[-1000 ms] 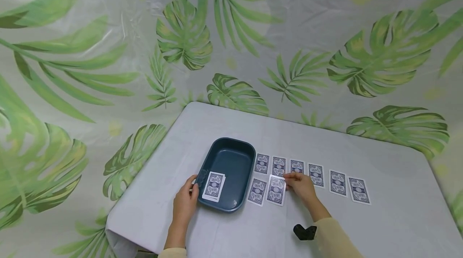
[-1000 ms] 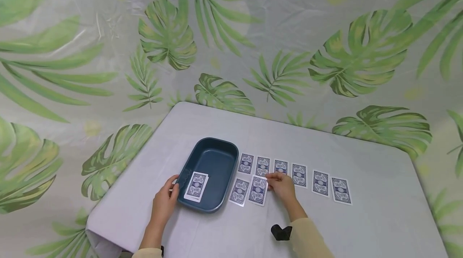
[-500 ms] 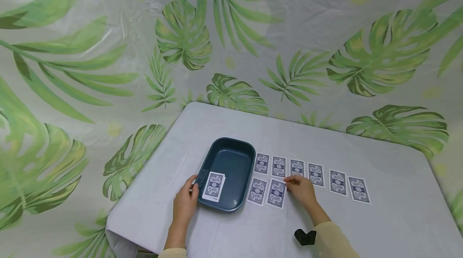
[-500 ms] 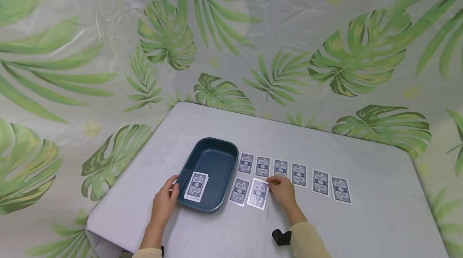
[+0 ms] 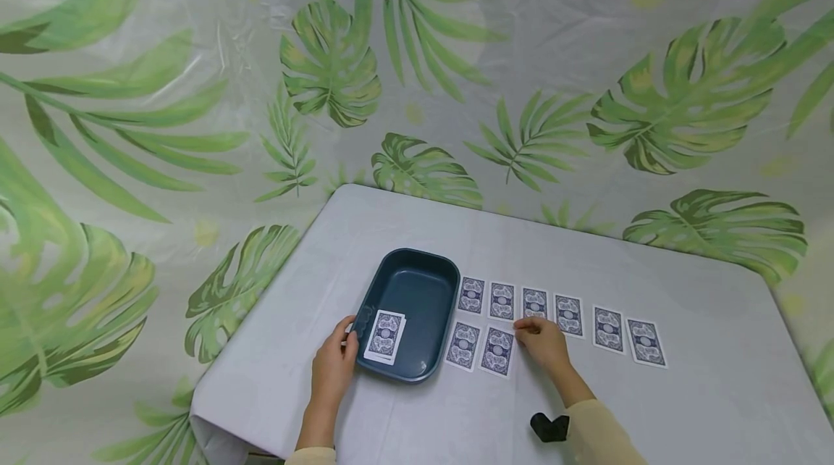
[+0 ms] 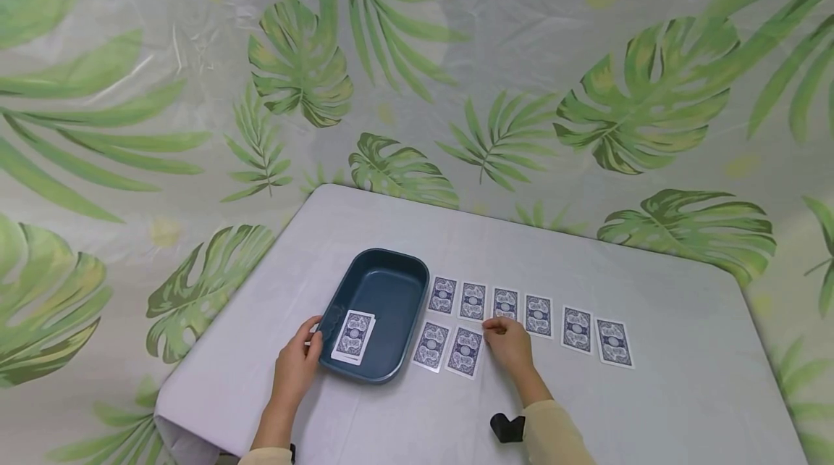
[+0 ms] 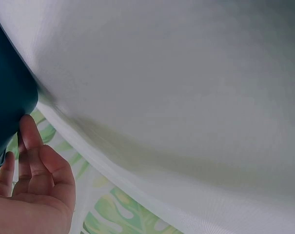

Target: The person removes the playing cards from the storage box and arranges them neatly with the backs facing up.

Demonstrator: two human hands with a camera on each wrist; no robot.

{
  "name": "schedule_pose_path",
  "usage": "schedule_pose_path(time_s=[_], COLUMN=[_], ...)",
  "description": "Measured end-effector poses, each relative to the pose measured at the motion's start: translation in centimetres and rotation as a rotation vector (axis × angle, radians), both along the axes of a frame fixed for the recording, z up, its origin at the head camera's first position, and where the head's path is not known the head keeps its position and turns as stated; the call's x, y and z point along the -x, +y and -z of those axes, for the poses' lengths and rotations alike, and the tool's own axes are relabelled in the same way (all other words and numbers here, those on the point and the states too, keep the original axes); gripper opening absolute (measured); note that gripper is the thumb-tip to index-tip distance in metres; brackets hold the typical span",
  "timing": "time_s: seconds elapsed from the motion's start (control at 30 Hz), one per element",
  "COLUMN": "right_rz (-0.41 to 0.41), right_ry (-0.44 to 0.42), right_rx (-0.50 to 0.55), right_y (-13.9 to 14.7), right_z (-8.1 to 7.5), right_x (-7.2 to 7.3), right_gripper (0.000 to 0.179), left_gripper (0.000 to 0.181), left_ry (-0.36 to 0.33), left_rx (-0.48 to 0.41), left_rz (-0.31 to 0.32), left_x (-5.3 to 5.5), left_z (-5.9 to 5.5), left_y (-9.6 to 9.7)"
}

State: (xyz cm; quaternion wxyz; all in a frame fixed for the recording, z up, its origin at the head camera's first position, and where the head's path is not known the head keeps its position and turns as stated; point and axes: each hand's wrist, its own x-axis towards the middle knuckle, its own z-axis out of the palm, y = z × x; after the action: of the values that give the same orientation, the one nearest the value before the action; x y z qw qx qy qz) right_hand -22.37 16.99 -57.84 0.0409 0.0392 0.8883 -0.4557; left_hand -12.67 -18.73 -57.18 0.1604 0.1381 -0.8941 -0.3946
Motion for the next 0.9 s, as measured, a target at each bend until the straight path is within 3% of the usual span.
schedule_pose_path(time_s=[0.2,0.5,0.73,0.9], right_rz=[0.019,0.013,-0.01,-0.076], right_ry=[-0.012,0.007,0.005,0.029], right_rx=[0.032,0.158,0.244,0.289], right_y=[-0.2,-2.0,-5.5,-8.8], right_z=[-0.4,-2.3,-4.6,-6.7], right_x=[0.2,1.3,2.4,2.9], right_gripper=[0.015,0.021,0.018,0.018], left_gripper=[0.033,0.033,0.033,0.033], left_ry=[-0.006,-0.018,-0.021,-0.013], left_rx=[0.005,0.005,0.007,0.008], left_rz=[-0.001,-0.001,-0.01,-0.007], left_x=[0.0,0.0,0.0,0.0], left_z=[-0.1,-0.2,-0.2,0.0], left_y=[0.0,0.2,0.2,0.1])
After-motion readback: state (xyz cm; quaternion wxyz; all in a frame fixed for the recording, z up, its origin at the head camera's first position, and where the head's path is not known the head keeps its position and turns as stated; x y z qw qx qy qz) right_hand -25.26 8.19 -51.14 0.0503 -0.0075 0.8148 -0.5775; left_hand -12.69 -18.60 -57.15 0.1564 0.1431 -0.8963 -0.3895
